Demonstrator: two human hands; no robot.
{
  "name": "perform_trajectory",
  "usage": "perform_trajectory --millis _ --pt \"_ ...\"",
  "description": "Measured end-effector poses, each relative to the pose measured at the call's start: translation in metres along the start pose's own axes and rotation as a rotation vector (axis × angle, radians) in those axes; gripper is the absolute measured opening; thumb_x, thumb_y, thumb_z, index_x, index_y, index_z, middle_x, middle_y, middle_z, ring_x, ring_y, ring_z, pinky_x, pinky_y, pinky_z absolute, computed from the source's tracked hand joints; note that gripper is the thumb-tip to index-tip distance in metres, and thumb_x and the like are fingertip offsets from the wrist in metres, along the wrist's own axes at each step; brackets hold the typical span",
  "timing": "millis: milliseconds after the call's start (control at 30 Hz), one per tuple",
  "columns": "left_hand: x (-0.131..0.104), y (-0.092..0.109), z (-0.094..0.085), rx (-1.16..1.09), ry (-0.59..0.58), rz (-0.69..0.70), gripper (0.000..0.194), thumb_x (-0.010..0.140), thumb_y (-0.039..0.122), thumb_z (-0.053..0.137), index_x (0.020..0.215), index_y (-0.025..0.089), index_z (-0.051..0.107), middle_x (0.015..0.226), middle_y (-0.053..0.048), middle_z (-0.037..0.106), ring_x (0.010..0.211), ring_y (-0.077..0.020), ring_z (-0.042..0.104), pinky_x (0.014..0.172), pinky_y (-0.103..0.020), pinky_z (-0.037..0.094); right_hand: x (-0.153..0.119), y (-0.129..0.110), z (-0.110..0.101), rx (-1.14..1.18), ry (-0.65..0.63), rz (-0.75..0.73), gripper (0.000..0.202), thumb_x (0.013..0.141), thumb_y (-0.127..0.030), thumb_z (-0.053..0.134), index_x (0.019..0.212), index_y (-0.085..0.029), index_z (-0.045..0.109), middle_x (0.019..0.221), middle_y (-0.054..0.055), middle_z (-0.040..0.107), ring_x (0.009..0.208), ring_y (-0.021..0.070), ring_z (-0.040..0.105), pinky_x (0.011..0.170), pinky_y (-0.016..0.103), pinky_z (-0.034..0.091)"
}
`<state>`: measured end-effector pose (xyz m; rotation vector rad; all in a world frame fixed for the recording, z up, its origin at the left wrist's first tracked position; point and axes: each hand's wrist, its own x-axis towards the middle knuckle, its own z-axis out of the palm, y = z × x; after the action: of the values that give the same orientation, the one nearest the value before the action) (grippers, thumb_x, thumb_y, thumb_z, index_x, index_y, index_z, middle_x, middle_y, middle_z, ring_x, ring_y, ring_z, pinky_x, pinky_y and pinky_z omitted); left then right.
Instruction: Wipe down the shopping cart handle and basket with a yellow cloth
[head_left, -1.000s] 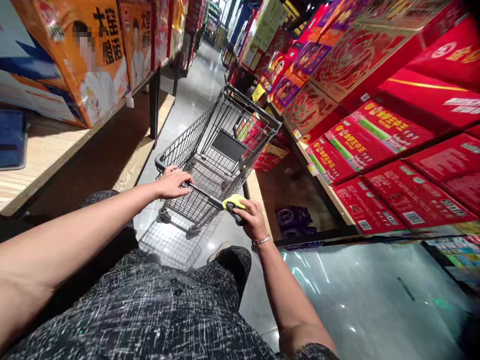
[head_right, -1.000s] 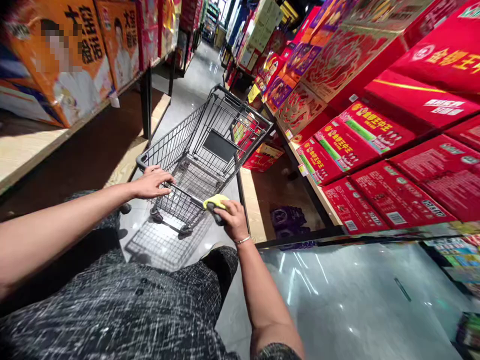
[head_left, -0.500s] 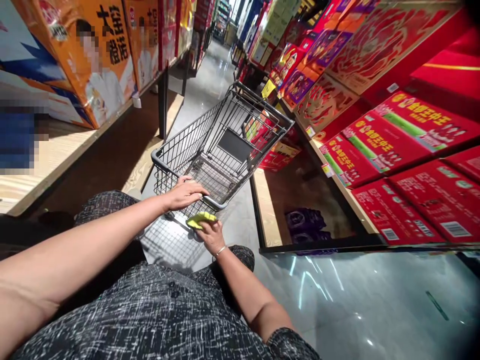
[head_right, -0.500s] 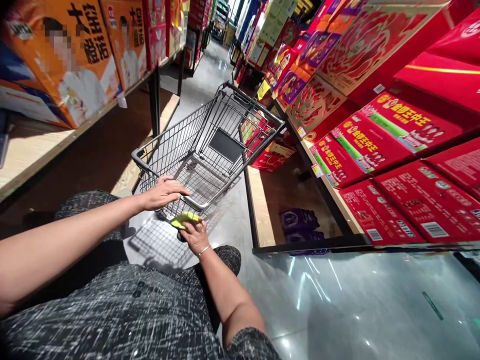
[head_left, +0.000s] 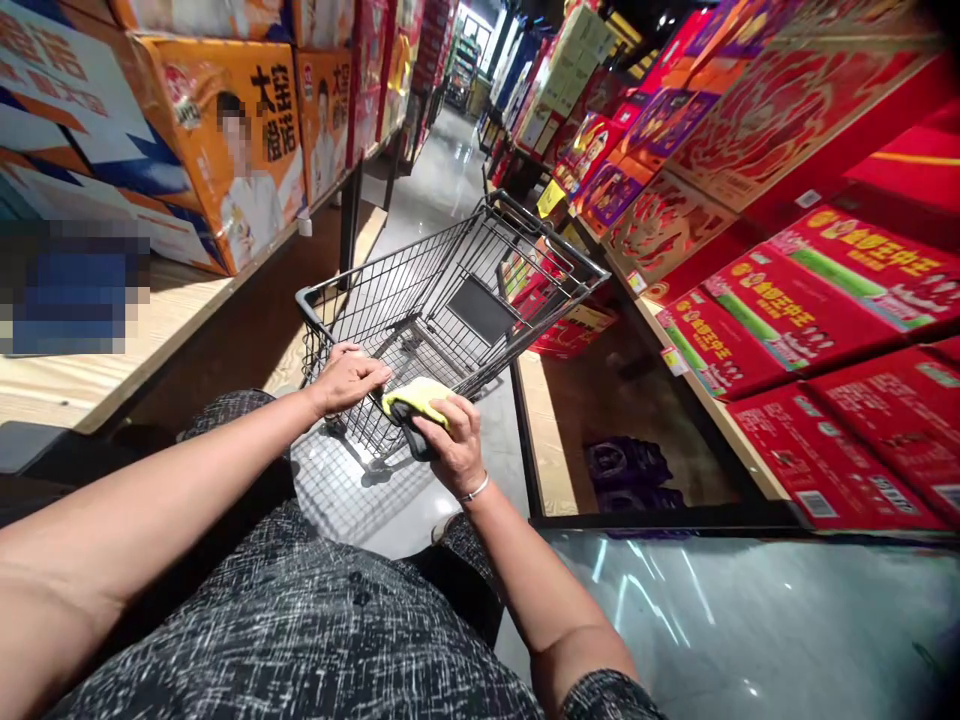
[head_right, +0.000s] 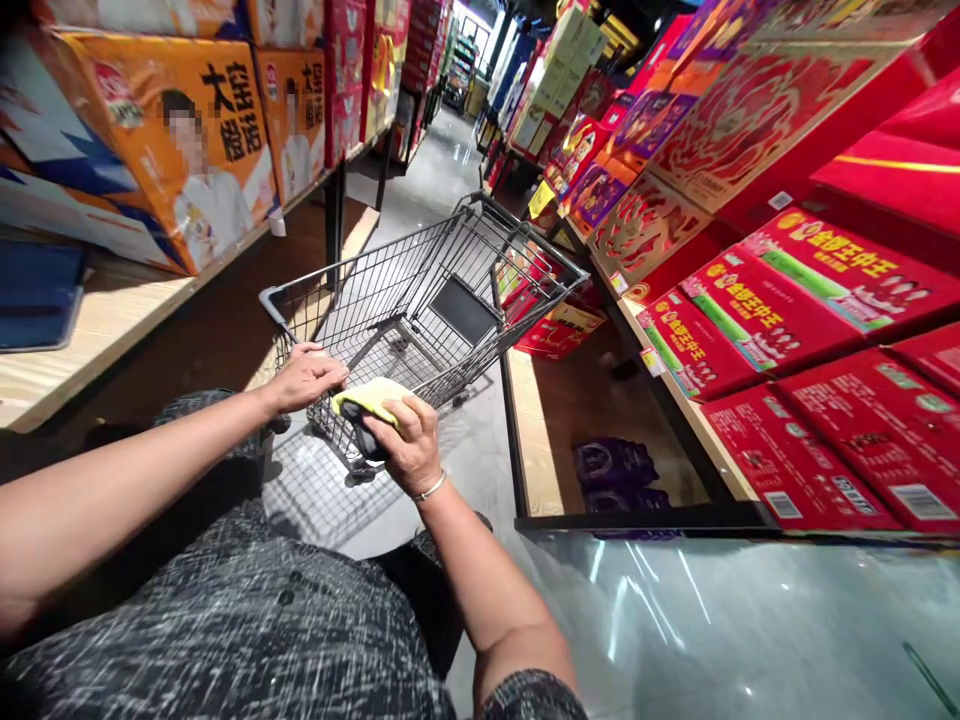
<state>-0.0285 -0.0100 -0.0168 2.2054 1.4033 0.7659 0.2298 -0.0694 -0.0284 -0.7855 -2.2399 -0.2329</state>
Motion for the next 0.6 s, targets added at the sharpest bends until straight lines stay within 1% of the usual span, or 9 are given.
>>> perform_trajectory --millis 67,133,300,367,433,500,533,567,600 --pt "-0.004 -0.004 -0.006 -0.001 0.003 -0.005 0.054 0.094 0.055 0.031 0.064 0.022 0.061 0.069 0.003 0.067 0.078 -0.0162 0.059 0.104 -0.043 0.022 0.011 0.001 0.009 0.01 -0.082 0.002 0.034 0.093 -0.018 0.061 0.122 -0.033 0.068 0.13 0.005 0.06 0.129 0.0206 0.045 0.106 0.038 0.04" --pt "-0.008 -0.007 -0.011 -0.003 0.009 -0.006 0.055 0.094 0.056 0.031 0.062 0.021 0.06 0.065 0.004 0.065 0.075 -0.0152 0.057 0.104 -0.043 0.022 0.017 0.016 0.016 -0.008 -0.177 0.012 0.034 0.094 -0.02 0.059 0.125 -0.035 0.066 0.129 0.004 0.06 0.124 0.0188 0.049 0.103 0.037 0.04" --pt "-0.016 -0.013 -0.009 0.023 0.101 -0.043 0.054 0.086 0.062 0.047 0.053 0.019 0.05 0.052 0.006 0.051 0.063 -0.0124 0.052 0.105 -0.043 0.024 0.032 0.102 0.005 -0.248 -0.27 0.311 0.035 0.093 -0.017 0.054 0.122 -0.031 0.067 0.13 0.006 0.06 0.12 0.0217 0.05 0.096 0.036 0.038" --pt "-0.017 -0.013 -0.004 0.037 0.16 -0.064 0.051 0.082 0.059 0.054 0.051 0.019 0.046 0.051 0.005 0.049 0.062 -0.0131 0.052 0.106 -0.044 0.026 0.045 0.126 -0.003 -0.339 -0.334 0.407 0.039 0.09 -0.012 0.051 0.122 -0.029 0.067 0.131 0.006 0.059 0.119 0.0225 0.048 0.093 0.035 0.037" --pt "-0.017 -0.013 0.001 0.068 0.226 -0.052 0.043 0.079 0.052 0.057 0.053 0.019 0.048 0.058 0.003 0.058 0.074 -0.0173 0.058 0.109 -0.047 0.025 0.058 0.128 -0.009 -0.396 -0.419 0.449 0.038 0.089 -0.011 0.05 0.117 -0.029 0.068 0.126 0.006 0.061 0.115 0.0225 0.048 0.089 0.034 0.036" --pt "-0.017 -0.014 0.004 0.101 0.277 -0.011 0.025 0.079 0.041 0.056 0.063 0.022 0.056 0.084 0.0 0.071 0.102 -0.0242 0.06 0.113 -0.052 0.018 0.07 0.112 -0.01 -0.42 -0.516 0.436 0.032 0.09 -0.012 0.049 0.11 -0.028 0.069 0.117 0.006 0.063 0.108 0.0224 0.049 0.083 0.033 0.035" --pt "-0.017 -0.015 0.005 0.114 0.286 0.01 0.015 0.078 0.035 0.055 0.072 0.023 0.061 0.101 -0.001 0.072 0.117 -0.027 0.056 0.115 -0.054 0.014 0.074 0.101 -0.009 -0.425 -0.557 0.417 0.03 0.09 -0.012 0.049 0.108 -0.027 0.069 0.112 0.007 0.063 0.105 0.0225 0.049 0.08 0.033 0.034" --pt "-0.017 -0.016 0.004 0.124 0.283 0.028 0.014 0.076 0.03 0.053 0.083 0.025 0.064 0.116 -0.001 0.07 0.128 -0.0287 0.049 0.116 -0.056 0.011 0.078 0.088 -0.008 -0.425 -0.591 0.394 0.029 0.089 -0.012 0.05 0.106 -0.027 0.068 0.109 0.008 0.063 0.103 0.0228 0.049 0.077 0.033 0.033" --pt "-0.017 -0.018 0.004 0.129 0.267 0.041 0.024 0.074 0.026 0.051 0.094 0.026 0.064 0.128 -0.002 0.066 0.135 -0.0296 0.043 0.116 -0.058 0.008 0.08 0.076 -0.006 -0.42 -0.616 0.372 0.028 0.089 -0.012 0.05 0.105 -0.026 0.068 0.108 0.008 0.063 0.101 0.023 0.049 0.075 0.033 0.032"
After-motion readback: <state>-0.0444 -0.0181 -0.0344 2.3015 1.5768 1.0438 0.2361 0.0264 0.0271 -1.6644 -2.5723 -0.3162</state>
